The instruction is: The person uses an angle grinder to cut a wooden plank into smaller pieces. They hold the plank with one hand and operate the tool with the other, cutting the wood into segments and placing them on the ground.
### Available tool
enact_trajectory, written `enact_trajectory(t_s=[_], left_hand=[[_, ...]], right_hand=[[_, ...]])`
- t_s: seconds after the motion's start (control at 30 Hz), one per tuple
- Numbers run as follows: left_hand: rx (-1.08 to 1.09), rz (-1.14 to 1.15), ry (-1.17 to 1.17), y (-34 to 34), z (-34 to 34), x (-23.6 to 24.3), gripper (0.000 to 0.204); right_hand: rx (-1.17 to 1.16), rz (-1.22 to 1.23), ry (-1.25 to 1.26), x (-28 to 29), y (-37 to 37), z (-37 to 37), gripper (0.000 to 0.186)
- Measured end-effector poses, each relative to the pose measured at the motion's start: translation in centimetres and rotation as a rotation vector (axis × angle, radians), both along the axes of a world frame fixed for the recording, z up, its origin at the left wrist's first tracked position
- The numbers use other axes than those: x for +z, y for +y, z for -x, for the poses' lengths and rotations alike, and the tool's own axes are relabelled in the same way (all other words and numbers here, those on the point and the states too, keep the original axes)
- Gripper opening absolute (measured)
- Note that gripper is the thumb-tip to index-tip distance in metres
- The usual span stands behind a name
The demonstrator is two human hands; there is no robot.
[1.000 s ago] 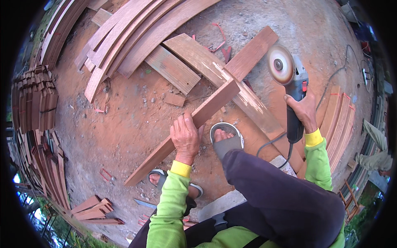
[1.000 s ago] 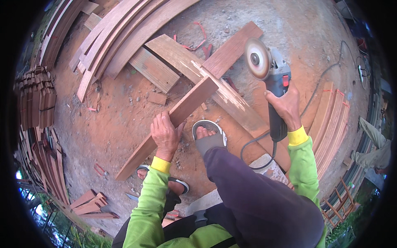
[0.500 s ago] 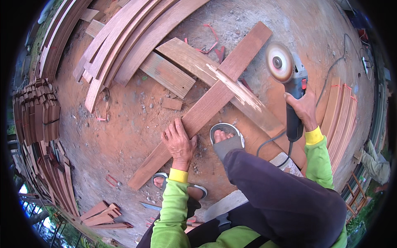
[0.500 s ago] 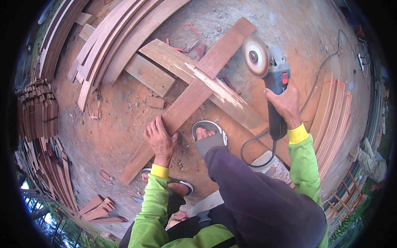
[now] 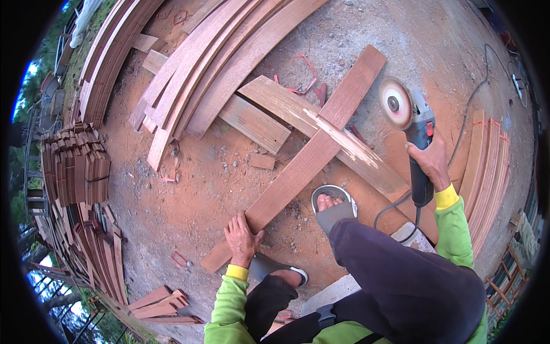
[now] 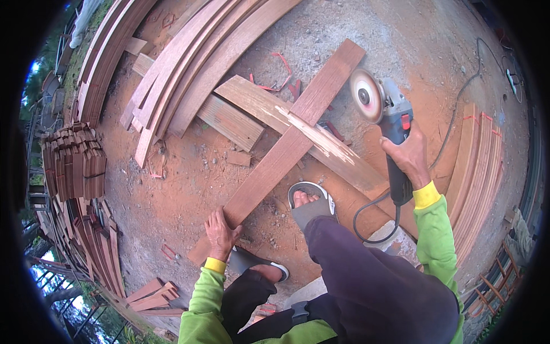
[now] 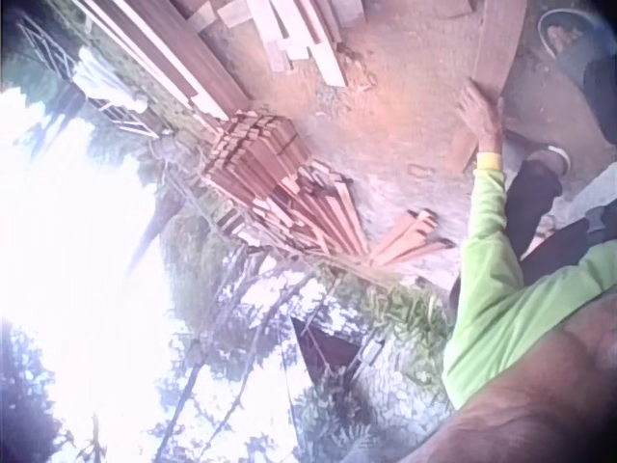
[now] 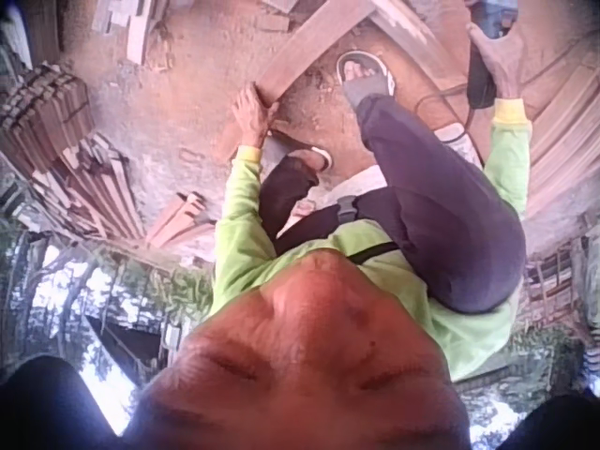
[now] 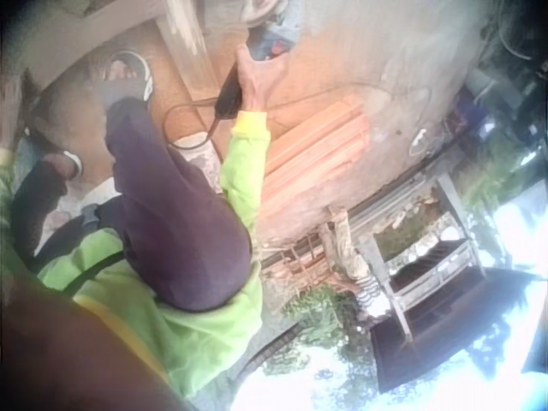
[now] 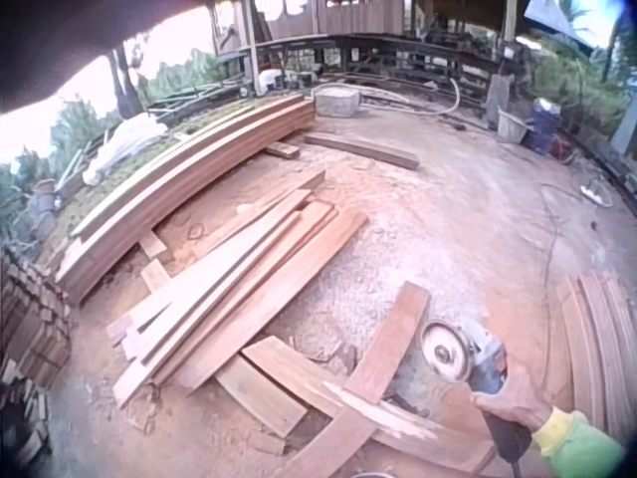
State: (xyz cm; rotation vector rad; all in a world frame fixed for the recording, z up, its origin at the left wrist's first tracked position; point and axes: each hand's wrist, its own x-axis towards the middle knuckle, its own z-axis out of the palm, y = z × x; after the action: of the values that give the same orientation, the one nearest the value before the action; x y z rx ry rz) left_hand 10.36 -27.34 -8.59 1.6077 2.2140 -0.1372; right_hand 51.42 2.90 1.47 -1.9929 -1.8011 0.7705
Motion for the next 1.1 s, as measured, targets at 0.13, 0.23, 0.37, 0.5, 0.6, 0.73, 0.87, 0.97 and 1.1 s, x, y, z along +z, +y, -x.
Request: enact_trajectory(t_s=[0.13,0.23,0.37,0.5,0.6,0.73,0.87,0.97,1.1], left_hand=[[0.036,-0.09,-0.073,-0.1,0.4,-0.1,0.092],[0.048,-0.228,-0.077,0.7,1.4,0.4,0.092],[0.067,-0.333,-0.035,4.3,3.3,2.5,0.093],[0.026,-0.422,0.091,10.3,5.9,5.1,0.091],[-0.016,-0.462,0.179,16.1,7.2,6.6,0.09],[-0.024,-0.456,0.237,25.7,9.0,10.0,0.087],[-0.133,-0.723,0.211,35.6,9.7,13.2,0.089],[-0.128,-0.802,0.016,36.3,6.7,12.9,0.083],[-0.289,-0.784,0.164,30.8,6.2,8.1,0.073]], right_hand=[[-0.026,0.009,0.044,-0.1,-0.1,-0.1,0.05],[-0.039,-0.012,0.049,-0.6,-0.1,-0.5,0.05],[-0.04,-0.03,0.035,-0.4,0.2,-0.7,0.05],[-0.031,-0.025,0.045,-0.1,0.3,-0.6,0.049],[-0.025,-0.059,0.052,0.0,0.2,-0.9,0.047],[0.001,-0.085,0.073,-0.6,0.2,-1.0,0.047],[-0.059,0.017,0.035,0.3,0.3,-0.5,0.047],[-0.047,-0.025,0.023,0.7,0.5,-0.7,0.044],[-0.06,-0.015,0.027,0.3,0.4,-0.9,0.043]])
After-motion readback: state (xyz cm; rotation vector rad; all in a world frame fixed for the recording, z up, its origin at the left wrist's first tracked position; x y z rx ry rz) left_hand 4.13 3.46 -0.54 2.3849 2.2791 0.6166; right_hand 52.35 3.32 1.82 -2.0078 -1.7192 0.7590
